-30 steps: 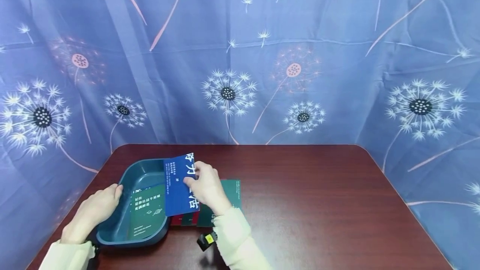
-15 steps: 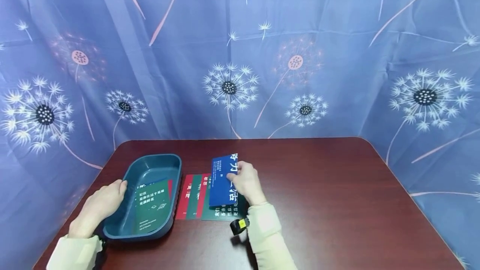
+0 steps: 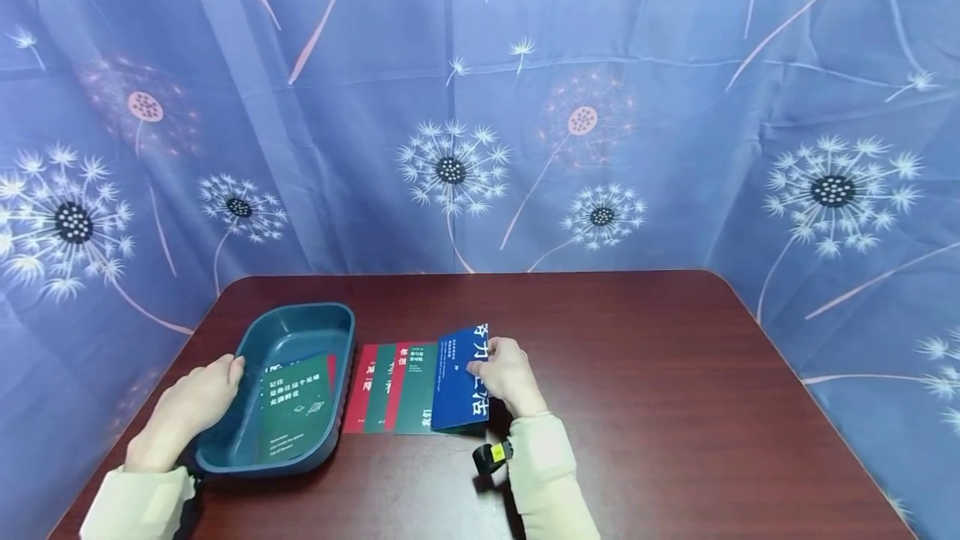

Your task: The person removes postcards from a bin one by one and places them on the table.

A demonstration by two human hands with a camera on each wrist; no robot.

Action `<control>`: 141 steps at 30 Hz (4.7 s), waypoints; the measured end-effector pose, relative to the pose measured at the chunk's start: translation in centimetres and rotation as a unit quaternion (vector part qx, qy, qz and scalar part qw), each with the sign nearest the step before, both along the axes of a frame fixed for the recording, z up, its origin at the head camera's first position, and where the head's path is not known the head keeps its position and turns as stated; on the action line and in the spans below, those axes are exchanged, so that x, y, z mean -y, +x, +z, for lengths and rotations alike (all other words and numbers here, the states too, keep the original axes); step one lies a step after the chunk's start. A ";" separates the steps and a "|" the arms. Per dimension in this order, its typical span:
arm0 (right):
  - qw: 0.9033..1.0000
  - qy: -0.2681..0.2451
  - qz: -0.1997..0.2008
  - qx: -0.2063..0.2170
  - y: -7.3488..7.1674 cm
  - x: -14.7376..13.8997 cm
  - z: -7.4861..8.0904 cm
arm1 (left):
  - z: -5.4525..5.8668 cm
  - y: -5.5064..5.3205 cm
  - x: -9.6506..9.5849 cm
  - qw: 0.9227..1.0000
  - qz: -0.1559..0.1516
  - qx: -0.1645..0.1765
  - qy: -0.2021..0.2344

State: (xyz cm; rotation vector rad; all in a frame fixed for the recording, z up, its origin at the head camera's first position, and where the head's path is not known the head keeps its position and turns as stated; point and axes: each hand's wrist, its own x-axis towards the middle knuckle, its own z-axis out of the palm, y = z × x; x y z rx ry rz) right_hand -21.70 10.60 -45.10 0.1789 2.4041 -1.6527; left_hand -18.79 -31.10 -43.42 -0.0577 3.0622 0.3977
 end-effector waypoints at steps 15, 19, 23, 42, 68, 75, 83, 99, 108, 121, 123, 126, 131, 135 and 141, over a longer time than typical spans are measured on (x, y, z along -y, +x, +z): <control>0.989 0.147 -0.004 -0.023 -0.2 0.5 -0.9 | 0.0 0.1 0.0 1.000 0.003 -0.006 -0.002; 0.970 0.240 -0.009 -0.049 -0.2 0.2 -1.3 | -0.1 0.0 -0.1 1.000 0.002 -0.004 -0.002; 0.956 0.286 -0.009 -0.060 -0.2 0.2 -1.3 | -0.1 -0.1 -0.2 1.000 0.001 -0.011 -0.001; 0.948 0.317 -0.004 -0.028 -0.2 1.1 -1.4 | 0.2 0.2 -0.2 1.000 0.002 -0.014 -0.002; 0.945 0.315 0.017 -0.081 0.2 1.1 -0.1 | 0.0 0.1 -0.2 1.000 0.004 -0.002 -0.001; 0.946 0.287 0.024 -0.148 1.0 2.4 2.2 | 0.1 0.1 0.0 1.000 0.004 -0.004 0.001; 0.940 0.241 0.134 -0.199 2.1 4.0 3.0 | 0.0 -0.1 0.1 1.000 0.000 0.003 0.000; 0.889 0.272 0.206 -0.306 3.3 12.9 4.0 | -0.4 -0.2 -0.5 1.000 0.000 -0.016 0.000; 0.815 0.353 0.256 -0.382 2.4 19.0 3.2 | -0.2 0.0 -0.4 1.000 0.010 -0.022 -0.005; 0.702 0.633 0.235 -0.225 2.1 25.2 -0.1 | -0.1 -0.1 0.0 1.000 0.013 -0.019 -0.010; 0.702 0.642 0.239 -0.196 2.0 25.7 -0.2 | -0.1 0.0 0.1 1.000 0.013 -0.014 -0.010; 0.701 0.646 0.249 -0.172 1.8 26.0 -0.2 | -0.1 0.0 0.1 1.000 0.012 -0.014 -0.007; 0.703 0.644 0.262 -0.152 1.8 26.2 -0.2 | -0.2 0.1 0.0 1.000 0.009 -0.016 -0.001; 0.698 0.649 0.264 -0.149 2.0 26.3 -0.3 | -0.2 0.2 0.1 1.000 0.011 -0.015 -0.001; 0.699 0.643 0.257 -0.179 1.8 26.1 -0.3 | -0.1 0.1 0.2 1.000 0.012 -0.014 -0.001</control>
